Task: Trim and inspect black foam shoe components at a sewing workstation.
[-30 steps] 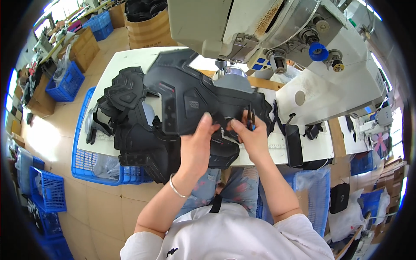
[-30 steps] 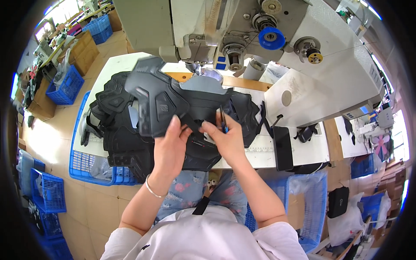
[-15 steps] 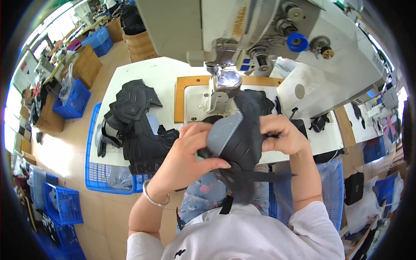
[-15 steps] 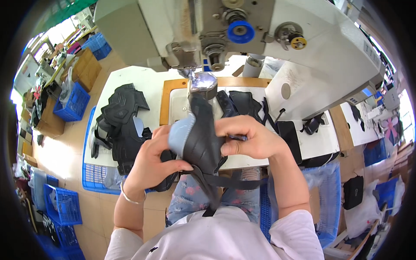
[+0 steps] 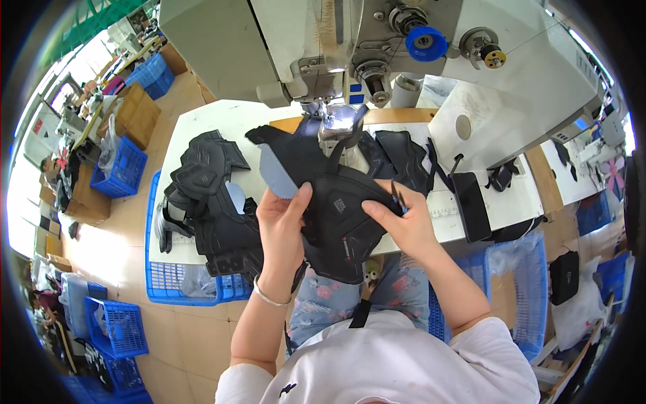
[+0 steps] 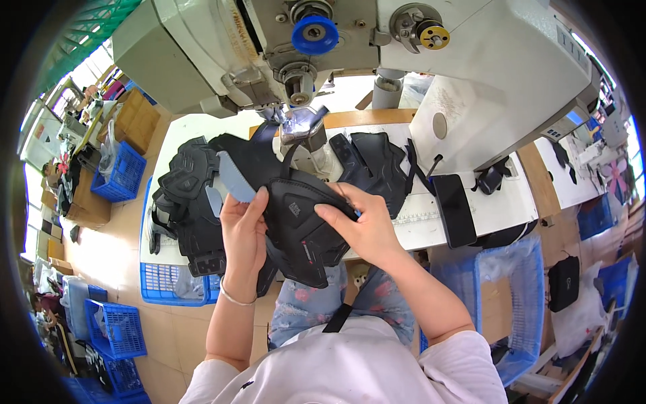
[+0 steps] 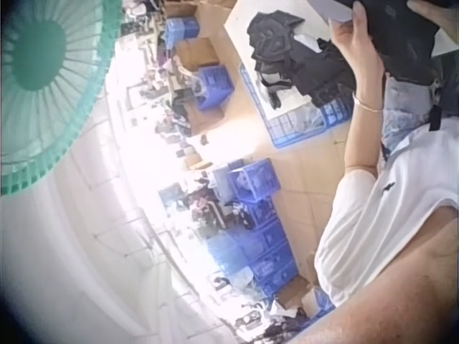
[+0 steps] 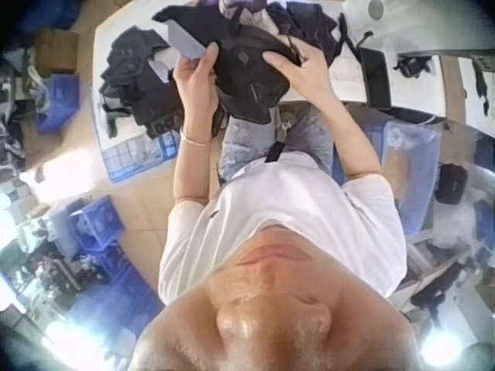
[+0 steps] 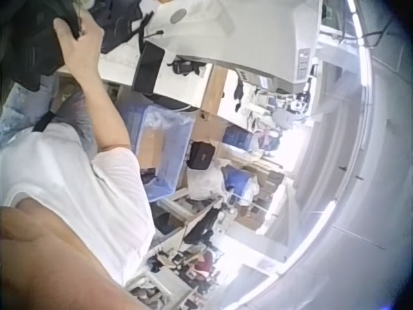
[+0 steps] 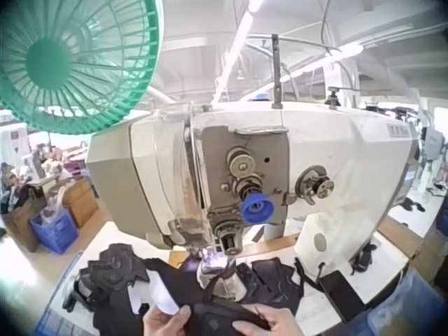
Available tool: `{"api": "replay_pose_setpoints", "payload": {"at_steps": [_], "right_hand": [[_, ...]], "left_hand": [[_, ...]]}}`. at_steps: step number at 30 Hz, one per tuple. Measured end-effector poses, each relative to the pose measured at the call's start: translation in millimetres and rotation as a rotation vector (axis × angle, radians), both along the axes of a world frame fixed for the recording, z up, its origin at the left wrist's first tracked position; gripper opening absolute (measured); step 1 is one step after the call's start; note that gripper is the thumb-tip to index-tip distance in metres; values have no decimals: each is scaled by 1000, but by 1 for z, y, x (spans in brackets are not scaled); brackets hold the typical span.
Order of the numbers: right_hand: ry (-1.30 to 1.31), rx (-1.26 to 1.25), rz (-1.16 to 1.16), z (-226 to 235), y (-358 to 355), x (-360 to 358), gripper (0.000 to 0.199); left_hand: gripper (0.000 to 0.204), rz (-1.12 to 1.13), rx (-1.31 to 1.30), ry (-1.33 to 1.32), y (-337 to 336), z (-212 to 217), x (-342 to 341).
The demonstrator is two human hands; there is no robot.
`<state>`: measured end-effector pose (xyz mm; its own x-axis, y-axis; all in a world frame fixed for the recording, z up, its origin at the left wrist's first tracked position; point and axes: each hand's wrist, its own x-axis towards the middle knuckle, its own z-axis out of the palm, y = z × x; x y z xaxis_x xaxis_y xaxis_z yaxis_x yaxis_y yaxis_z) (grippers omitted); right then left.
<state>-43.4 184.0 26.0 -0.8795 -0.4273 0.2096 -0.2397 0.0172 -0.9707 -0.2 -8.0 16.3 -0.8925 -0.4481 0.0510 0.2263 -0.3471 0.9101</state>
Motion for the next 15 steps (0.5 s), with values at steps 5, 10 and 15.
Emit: {"api": "replay_pose_setpoints", "payload": {"at_steps": [5, 10, 15], "right_hand": [[-75, -2, -64, 1, -5, -9, 31], [-8, -68, -70, 4, -21, -19, 31], [-146, -132, -121, 10, -43, -46, 27]], "left_hand": [[17, -57, 108, -68, -3, 5, -23], [25, 38, 92, 146, -5, 14, -26], [26, 66, 108, 131, -28, 4, -61]]}}
